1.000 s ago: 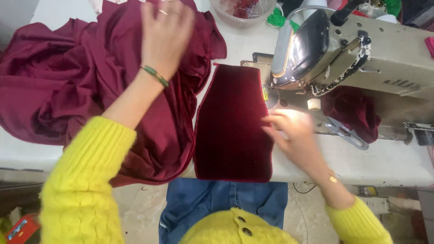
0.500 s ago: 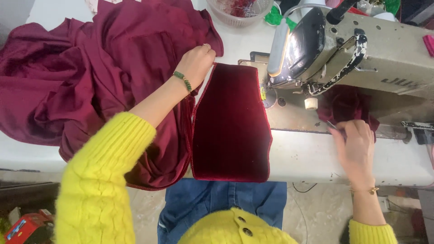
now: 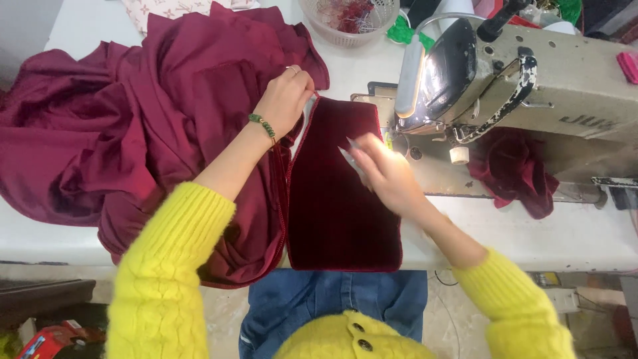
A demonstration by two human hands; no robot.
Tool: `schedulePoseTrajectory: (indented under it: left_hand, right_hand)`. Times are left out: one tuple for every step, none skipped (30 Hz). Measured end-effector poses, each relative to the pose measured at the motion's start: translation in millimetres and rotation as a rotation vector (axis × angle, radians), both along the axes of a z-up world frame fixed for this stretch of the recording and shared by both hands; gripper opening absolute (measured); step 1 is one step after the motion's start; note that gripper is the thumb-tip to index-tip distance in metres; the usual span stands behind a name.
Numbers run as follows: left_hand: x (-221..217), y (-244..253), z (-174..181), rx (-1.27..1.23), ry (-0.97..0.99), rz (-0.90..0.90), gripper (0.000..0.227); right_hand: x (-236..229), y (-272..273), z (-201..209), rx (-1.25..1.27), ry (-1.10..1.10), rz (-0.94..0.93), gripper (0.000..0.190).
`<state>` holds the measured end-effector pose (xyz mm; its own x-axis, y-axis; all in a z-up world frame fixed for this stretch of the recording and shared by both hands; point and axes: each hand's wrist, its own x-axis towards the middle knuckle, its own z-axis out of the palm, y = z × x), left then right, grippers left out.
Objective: Preparing a large piece of maroon fabric for sewing by folding and aligning edges on a sewing machine table.
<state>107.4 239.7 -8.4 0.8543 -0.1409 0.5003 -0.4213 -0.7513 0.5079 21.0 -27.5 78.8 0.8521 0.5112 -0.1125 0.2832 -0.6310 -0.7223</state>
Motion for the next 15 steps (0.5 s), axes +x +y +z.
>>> schedulePoseTrajectory:
  left_hand:
    - [3,2,-5,0.003,-0.003,0.002,0.012]
    - [6,4,-10,0.036,-0.029,0.009,0.008]
    - [9,6,-16,0.069,-0.053,0.015,0.01]
    - [10,7,-18,0.071,-0.055,0.016,0.01]
    - [11,7,-20,0.073,-0.059,0.022,0.01]
    - [12,7,-23,0.074,-0.064,0.029,0.01]
    - [11,7,-20,0.075,-0.065,0.029,0.01]
    - [10,7,-19,0.077,-0.067,0.019,0.01]
    - [8,6,-17,0.079,-0.069,0.008,0.01]
    - [8,5,-17,0.078,-0.069,0.008,0.01]
    - [8,5,-17,0.084,-0.076,0.004,0.01]
    - [8,4,-18,0.089,-0.084,0.001,0.01]
    - [9,4,-18,0.089,-0.083,0.002,0.01]
    - [9,3,-19,0.101,-0.092,0.004,0.01]
    - [9,3,-19,0.113,-0.103,0.008,0.01]
  right_hand:
    - [16,11,-10,0.003,-0.003,0.002,0.026]
    - [33,21,-19,0.098,-0.037,0.018,0.024]
    - [49,32,-29,0.193,-0.07,0.034,0.022]
    - [56,39,-28,0.195,-0.071,0.035,0.022]
    - [63,46,-28,0.117,-0.134,0.02,0.03]
    - [69,53,-29,0.039,-0.197,0.004,0.038]
    - [73,57,-32,0.04,-0.197,0.004,0.038]
    - [77,61,-35,-0.054,-0.249,-0.017,0.038]
    - [81,65,-38,-0.15,-0.299,-0.039,0.037]
    - [82,68,-38,-0.151,-0.298,-0.039,0.037]
    - [82,70,-38,-0.186,-0.303,-0.047,0.039]
    - [83,73,-37,-0.221,-0.308,-0.055,0.041]
    - [84,74,-37,-0.222,-0.307,-0.055,0.041]
    - [85,76,-37,-0.228,-0.317,-0.055,0.041]
    - [86,78,-36,-0.234,-0.328,-0.055,0.041]
